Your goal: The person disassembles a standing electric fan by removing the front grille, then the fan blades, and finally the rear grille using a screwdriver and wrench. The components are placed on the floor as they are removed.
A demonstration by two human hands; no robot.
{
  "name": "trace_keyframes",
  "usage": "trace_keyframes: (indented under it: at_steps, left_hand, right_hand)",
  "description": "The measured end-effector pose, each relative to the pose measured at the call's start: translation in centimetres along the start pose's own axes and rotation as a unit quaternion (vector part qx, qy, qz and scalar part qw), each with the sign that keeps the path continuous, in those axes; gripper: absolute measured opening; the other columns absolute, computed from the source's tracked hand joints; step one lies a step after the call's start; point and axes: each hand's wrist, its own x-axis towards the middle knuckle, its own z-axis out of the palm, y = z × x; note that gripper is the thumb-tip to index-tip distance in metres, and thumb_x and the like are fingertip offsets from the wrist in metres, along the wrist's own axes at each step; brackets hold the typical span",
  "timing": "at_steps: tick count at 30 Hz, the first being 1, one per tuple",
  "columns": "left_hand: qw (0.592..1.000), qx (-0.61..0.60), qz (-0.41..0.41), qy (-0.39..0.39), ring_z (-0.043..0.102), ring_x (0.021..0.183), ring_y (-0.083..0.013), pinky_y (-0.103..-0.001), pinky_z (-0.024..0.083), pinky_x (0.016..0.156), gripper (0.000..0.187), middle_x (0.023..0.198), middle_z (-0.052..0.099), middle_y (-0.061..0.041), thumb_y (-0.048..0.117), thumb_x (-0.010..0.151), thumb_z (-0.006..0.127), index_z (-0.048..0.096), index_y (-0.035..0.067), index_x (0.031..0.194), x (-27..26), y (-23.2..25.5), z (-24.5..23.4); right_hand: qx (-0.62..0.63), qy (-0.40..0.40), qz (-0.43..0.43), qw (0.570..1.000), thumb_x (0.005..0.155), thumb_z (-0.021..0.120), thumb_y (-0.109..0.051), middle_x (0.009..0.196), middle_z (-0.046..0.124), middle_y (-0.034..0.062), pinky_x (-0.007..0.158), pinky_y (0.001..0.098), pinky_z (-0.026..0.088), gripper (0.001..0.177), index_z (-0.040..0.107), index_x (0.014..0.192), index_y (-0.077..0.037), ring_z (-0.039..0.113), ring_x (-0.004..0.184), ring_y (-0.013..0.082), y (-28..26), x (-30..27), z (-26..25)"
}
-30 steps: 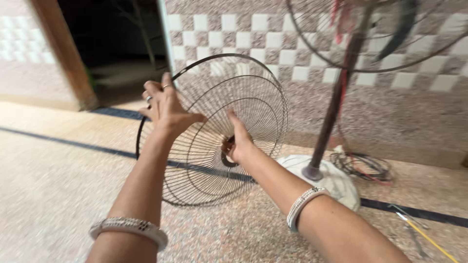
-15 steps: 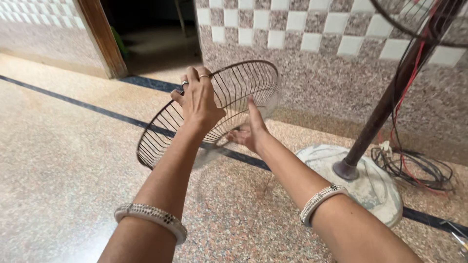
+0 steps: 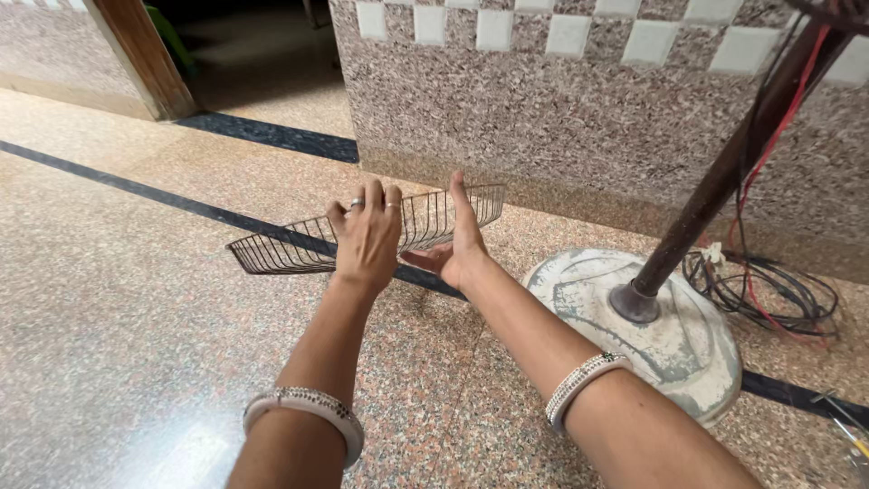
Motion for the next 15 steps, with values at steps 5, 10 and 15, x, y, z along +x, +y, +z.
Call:
trace_keyframes:
  at_steps: [5, 10, 15]
  left_hand:
    - [1.0, -0.001, 0.001, -0.011, 0.046, 0.136, -0.0345, -0.067, 0.028, 0.11, 0.084, 0.142, 0.042, -0.02, -0.011, 0.074, 0.072, 0.036, 0.008, 0.147, -0.5, 0.0, 3.5]
    - [1.0, 0.003, 0.008, -0.025, 0.052, 0.129, -0.0338, -0.071, 0.033, 0.105, 0.074, 0.132, 0.053, -0.016, -0.005, 0.074, 0.073, 0.042, 0.01, 0.14, -0.2, -0.1, 5.9]
    - [0.986, -0.06, 0.028, -0.152, 0.071, 0.091, -0.0221, -0.041, 0.062, 0.077, 0.031, 0.117, 0.064, -0.014, 0.001, 0.1, 0.059, 0.059, 0.008, 0.131, -1.1, 0.4, 9.7]
  right_hand:
    - [-0.012, 0.023, 0.006, 1.0, 0.07, 0.062, -0.082, 0.134, 0.039, 0.0368, 0.065, 0.0423, 0.066, 0.128, 0.004, 0.161, -0.014, 0.068, 0.103, 0.0456, 2.9, 4.3, -1.7]
    - [-0.002, 0.052, 0.03, 0.998, 0.081, 0.071, -0.068, 0.126, 0.049, 0.0321, 0.058, 0.0396, 0.068, 0.108, 0.027, 0.153, 0.0, 0.072, 0.085, 0.0378, 5.3, 7.6, -3.5]
    - [-0.052, 0.061, 0.053, 0.995, 0.091, 0.06, -0.046, 0.116, 0.057, 0.0321, 0.054, 0.0391, 0.064, 0.07, 0.038, 0.148, -0.012, 0.07, 0.074, 0.0351, 8.0, 10.0, -6.2]
